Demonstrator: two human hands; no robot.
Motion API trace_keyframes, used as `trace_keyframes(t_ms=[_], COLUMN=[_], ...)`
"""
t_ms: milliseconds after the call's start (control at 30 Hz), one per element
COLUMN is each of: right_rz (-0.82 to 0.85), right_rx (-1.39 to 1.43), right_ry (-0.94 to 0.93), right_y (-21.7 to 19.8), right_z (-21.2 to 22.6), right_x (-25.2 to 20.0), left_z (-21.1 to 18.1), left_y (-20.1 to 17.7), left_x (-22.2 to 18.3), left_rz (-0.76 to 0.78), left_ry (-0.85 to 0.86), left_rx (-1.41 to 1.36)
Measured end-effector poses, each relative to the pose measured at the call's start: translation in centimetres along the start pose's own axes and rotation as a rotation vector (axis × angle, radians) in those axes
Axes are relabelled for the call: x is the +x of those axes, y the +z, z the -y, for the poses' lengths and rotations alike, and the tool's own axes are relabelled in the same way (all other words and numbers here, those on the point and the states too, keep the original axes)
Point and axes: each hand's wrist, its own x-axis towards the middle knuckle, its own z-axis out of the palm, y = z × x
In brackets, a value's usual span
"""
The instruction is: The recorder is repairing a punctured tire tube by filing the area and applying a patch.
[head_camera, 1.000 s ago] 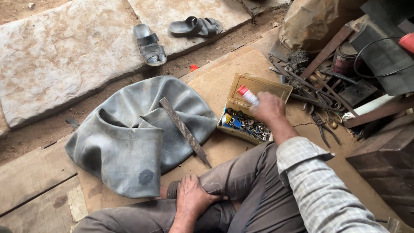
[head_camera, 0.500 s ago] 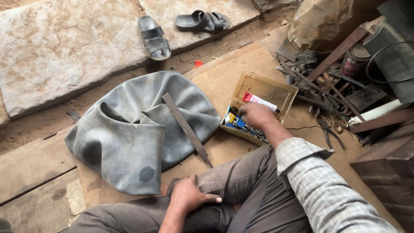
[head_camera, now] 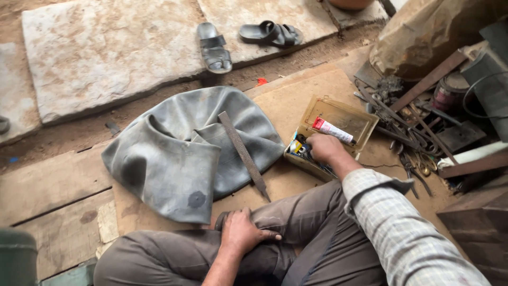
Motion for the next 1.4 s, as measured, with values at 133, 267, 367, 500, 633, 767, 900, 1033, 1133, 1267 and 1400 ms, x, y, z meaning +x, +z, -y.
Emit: trace_keyframes(t_ms=[133,267,367,500,633,767,900,1033,1133,1267,1400], right_rz=[-0.088,-0.07,-0.029,0.037,0.152,0.289,0.394,0.404,0.227,0.101,0.161], right_rx=[0.269,0.925,1.202,1.382,1.383,1.344,1.365,1.298,0.963,0.545,0.413], right_ry=[0.08,0.071,0.021,-0.118,-0.141,-0.153,-0.185,-0.158,-0.195,-0.188,-0.217], right_y=[0.6,-0.3,-1.2,0.1,3.2,3.4,3.6,4.4,3.9,1.7,0.3], right_z=[-1.8,-0.2,4.8,11.1,14.1,14.3,14.9,15.2,15.7,16.0,15.5], right_x=[0.2,-2.1,-5.3,-8.3,-8.4,-9.4,-8.6,-8.0,-8.3,-9.0,-9.9], left_z=[-0.9,-1.3,-0.8,0.1,3.2,2.8,2.5,1.6,2.5,4.2,3.5], left_y=[-1.5,-2.1,-3.4,-4.9,-2.6,-1.6,-2.6,-2.8,-1.2,1.6,1.0], left_x=[-1.4,-2.4,-2.4,-2.0,0.3,1.9,2.2,2.3,3.3,5.0,5.1], left_rz=[-0.079,-0.252,-0.313,-0.243,-0.211,-0.18,-0.221,-0.23,-0.247,-0.265,-0.186], left_ry=[0.019,0.128,0.165,0.067,0.064,0.096,-0.01,-0.06,-0.123,-0.115,-0.177], left_rx=[-0.014,-0.147,-0.391,-0.789,-1.026,-1.202,-1.024,-0.926,-0.835,-1.023,-1.292])
